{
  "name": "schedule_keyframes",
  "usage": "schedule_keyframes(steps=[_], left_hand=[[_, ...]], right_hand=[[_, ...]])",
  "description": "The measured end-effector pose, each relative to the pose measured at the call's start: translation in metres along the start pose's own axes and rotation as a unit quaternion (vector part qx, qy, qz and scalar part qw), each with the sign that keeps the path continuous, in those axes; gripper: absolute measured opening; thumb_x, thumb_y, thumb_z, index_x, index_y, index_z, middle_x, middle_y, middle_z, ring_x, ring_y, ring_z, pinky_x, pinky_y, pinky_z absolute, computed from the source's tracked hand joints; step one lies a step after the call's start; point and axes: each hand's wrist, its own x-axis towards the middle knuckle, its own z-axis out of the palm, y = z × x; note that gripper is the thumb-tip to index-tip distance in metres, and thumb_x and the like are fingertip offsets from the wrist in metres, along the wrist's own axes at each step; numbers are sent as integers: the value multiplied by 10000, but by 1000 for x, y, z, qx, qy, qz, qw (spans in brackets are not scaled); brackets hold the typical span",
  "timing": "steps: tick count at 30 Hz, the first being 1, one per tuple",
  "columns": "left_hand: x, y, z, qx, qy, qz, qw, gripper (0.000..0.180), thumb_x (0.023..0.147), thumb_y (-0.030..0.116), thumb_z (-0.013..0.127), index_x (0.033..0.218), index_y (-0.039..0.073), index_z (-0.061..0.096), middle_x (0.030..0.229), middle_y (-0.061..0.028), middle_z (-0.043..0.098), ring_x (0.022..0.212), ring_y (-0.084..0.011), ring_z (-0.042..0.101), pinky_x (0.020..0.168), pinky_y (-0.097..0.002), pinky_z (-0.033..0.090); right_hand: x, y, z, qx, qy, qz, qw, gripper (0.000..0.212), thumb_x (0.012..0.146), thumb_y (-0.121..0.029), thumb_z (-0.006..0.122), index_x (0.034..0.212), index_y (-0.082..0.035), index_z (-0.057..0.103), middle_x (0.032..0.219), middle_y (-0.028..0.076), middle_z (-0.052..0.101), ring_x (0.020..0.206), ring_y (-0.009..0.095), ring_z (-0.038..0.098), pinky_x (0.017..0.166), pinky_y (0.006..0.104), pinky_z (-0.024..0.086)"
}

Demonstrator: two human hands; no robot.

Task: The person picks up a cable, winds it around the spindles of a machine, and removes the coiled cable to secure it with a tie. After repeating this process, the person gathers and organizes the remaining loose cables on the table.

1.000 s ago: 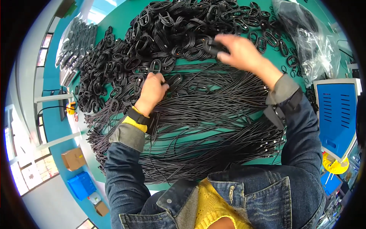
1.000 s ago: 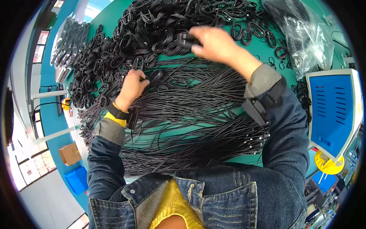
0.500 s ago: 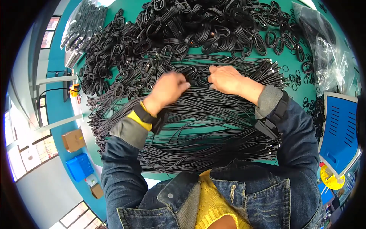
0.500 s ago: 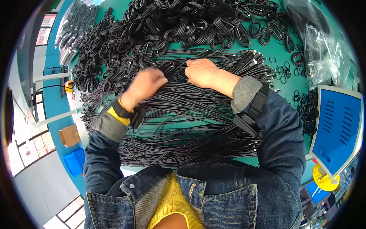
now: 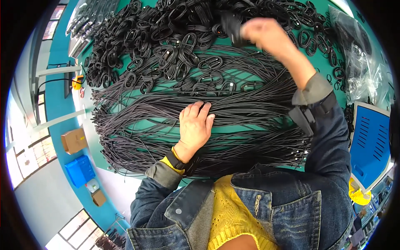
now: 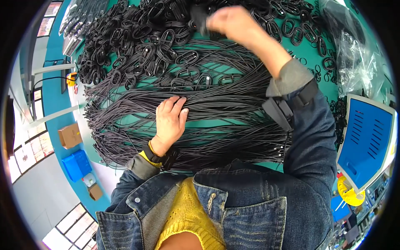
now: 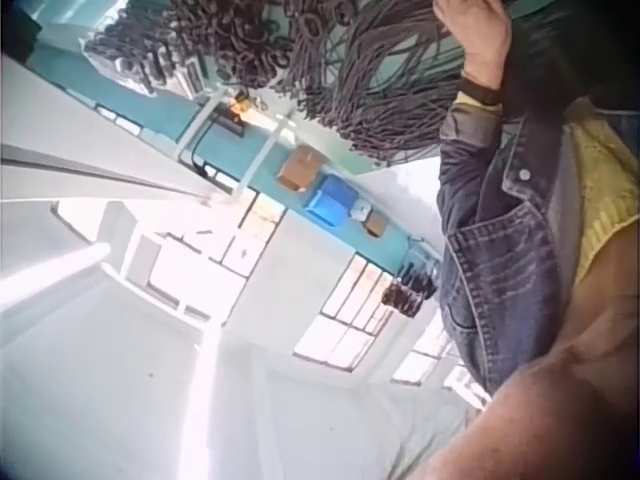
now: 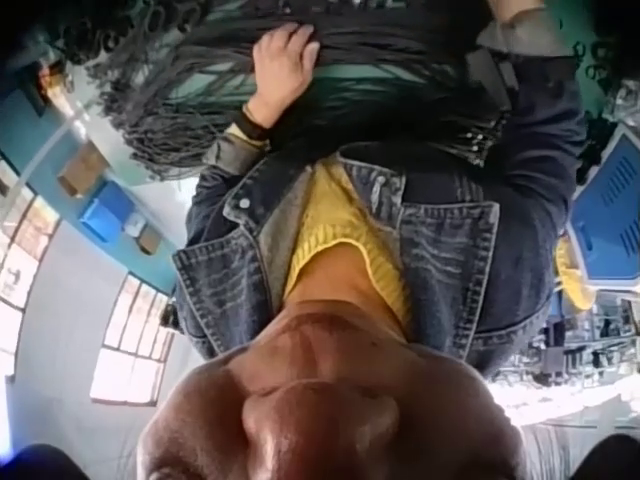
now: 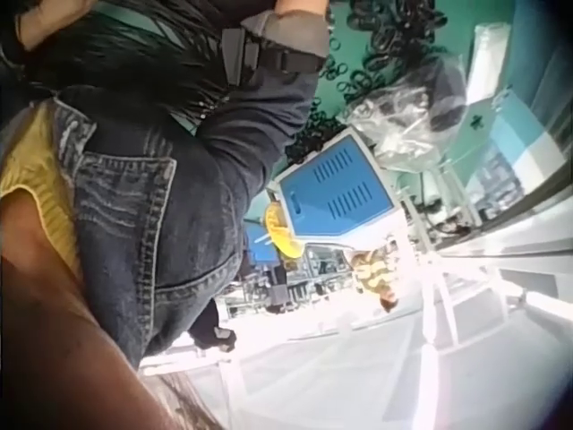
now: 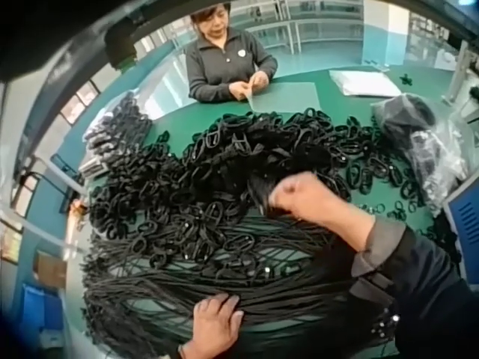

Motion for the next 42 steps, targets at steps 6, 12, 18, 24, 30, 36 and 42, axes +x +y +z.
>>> schedule_keyframes(steps=[6,12,18,24,30,36,42], left_hand=[[25,5,-9,-66,-108,-158,979,512,767,368,622,1095,-13,525,1056,-152,515,994,-323,482,832,-449,394],[35,-21,-11,227,-1,20,974,660,740,533,585,1071,-30,494,893,-131,549,847,-316,521,839,-467,398],[-11,-19,-9,104,-111,-5,988,619,708,587,580,952,21,534,823,-103,530,777,-291,503,759,-454,385],[-93,18,-8,71,-126,-7,989,545,692,577,602,871,64,555,754,-78,481,694,-267,460,658,-404,342],[-83,14,-8,27,-106,-57,992,408,753,460,598,856,66,574,816,-103,528,748,-277,496,655,-398,368],[-13,-17,-16,-5,-62,-119,991,376,743,235,662,1068,81,555,1014,-144,542,941,-313,509,753,-434,440],[45,-29,-2,133,-46,-88,986,765,614,350,758,1278,240,396,1200,-101,428,1106,-318,411,791,-527,421]], right_hand=[[-13,22,51,-285,41,-268,920,249,781,-233,594,863,2,610,800,148,611,744,285,608,692,361,490],[-84,52,77,-410,-124,-27,903,289,824,-290,555,847,-5,590,926,155,611,893,332,582,755,413,475],[-153,61,75,-370,-61,-193,907,268,808,-269,574,902,-18,580,969,158,578,981,324,534,867,438,397],[-216,78,98,-365,-38,-221,904,229,802,-252,583,861,-31,562,846,115,554,852,299,554,779,413,420],[-159,42,99,-336,-5,-98,937,311,765,-283,641,916,-18,578,870,130,580,726,316,581,617,396,490],[-126,54,163,-489,-48,-86,867,562,713,-333,680,1133,-24,469,968,139,565,883,326,566,705,387,492],[-127,53,100,-431,51,-18,901,675,668,-329,711,1246,-135,421,1098,120,510,1007,327,495,787,458,439]])
